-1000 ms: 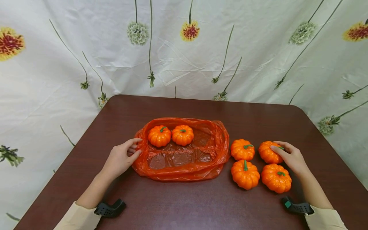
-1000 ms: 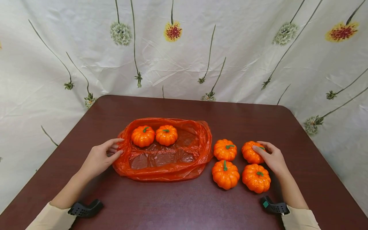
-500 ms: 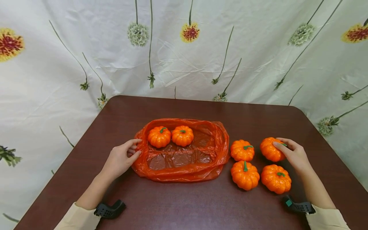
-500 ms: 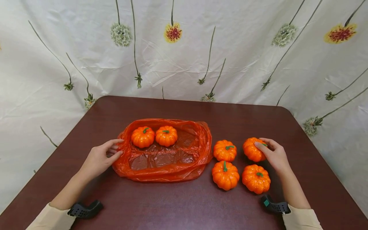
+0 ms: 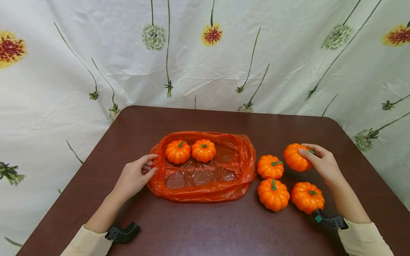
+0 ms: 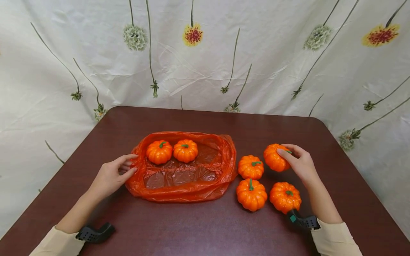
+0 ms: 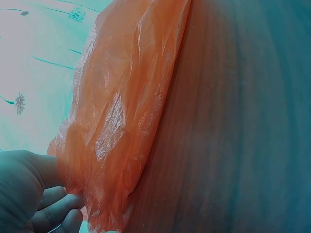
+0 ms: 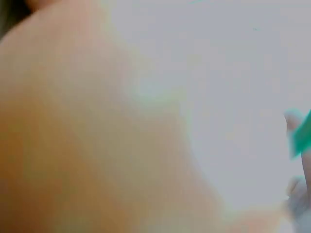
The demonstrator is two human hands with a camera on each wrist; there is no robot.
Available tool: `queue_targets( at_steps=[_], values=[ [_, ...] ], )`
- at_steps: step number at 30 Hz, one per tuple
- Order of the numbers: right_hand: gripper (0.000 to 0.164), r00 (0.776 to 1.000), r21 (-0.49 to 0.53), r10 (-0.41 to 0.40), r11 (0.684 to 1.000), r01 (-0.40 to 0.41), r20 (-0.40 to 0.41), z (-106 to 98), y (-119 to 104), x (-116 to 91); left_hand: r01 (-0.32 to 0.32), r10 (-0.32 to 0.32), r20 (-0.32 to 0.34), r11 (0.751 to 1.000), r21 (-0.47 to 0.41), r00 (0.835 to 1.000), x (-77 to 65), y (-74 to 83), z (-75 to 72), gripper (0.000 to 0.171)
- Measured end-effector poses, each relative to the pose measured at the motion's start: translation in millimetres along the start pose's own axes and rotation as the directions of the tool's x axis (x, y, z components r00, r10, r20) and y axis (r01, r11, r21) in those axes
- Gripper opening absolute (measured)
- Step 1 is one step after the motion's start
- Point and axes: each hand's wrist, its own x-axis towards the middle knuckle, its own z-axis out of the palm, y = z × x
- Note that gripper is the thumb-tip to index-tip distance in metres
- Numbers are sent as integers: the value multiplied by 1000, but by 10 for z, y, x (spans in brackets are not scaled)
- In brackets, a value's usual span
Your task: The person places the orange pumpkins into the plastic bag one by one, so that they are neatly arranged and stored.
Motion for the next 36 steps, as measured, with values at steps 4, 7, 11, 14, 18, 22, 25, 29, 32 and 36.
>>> queue_targets(
  at_steps=[4,7,11,14,18,22,25,29,32,36],
  values=[
    [49,1000,-15,-23,1000,23,12,22,-106,41,0,0,-4,1000,2,1000,25,1,-7,37],
    [51,999,-42,-34,999,35,25,37,-190,58,-2,2,-1,1000,-3,1000,43,4,-6,38],
    [55,997,-68,-47,996,51,53,66,-309,68,1,-1,-2,1000,-9,1000,48,16,3,37],
    [55,995,-77,-54,995,60,80,94,-388,73,6,-6,-7,1000,-10,1000,33,23,17,37],
    [55,991,-89,-60,994,71,119,149,-487,83,12,-12,-1,1000,-11,1000,6,21,43,36],
    [56,985,-96,-72,991,87,158,248,-612,101,13,-13,-7,1000,-8,1000,-18,8,59,36],
    [56,978,-74,-92,991,107,185,343,-710,128,5,-5,-22,1000,-5,1000,-24,0,62,36],
    [54,966,-24,-122,991,130,228,493,-812,176,2,-2,-22,1000,-5,1000,-25,0,58,37],
    [54,957,1,-124,992,128,263,616,-869,217,8,-8,-12,1000,-7,1000,-34,5,47,37],
    [56,946,11,-118,993,121,301,762,-934,270,7,-7,-9,1000,-2,1000,-36,5,34,36]
  ],
)
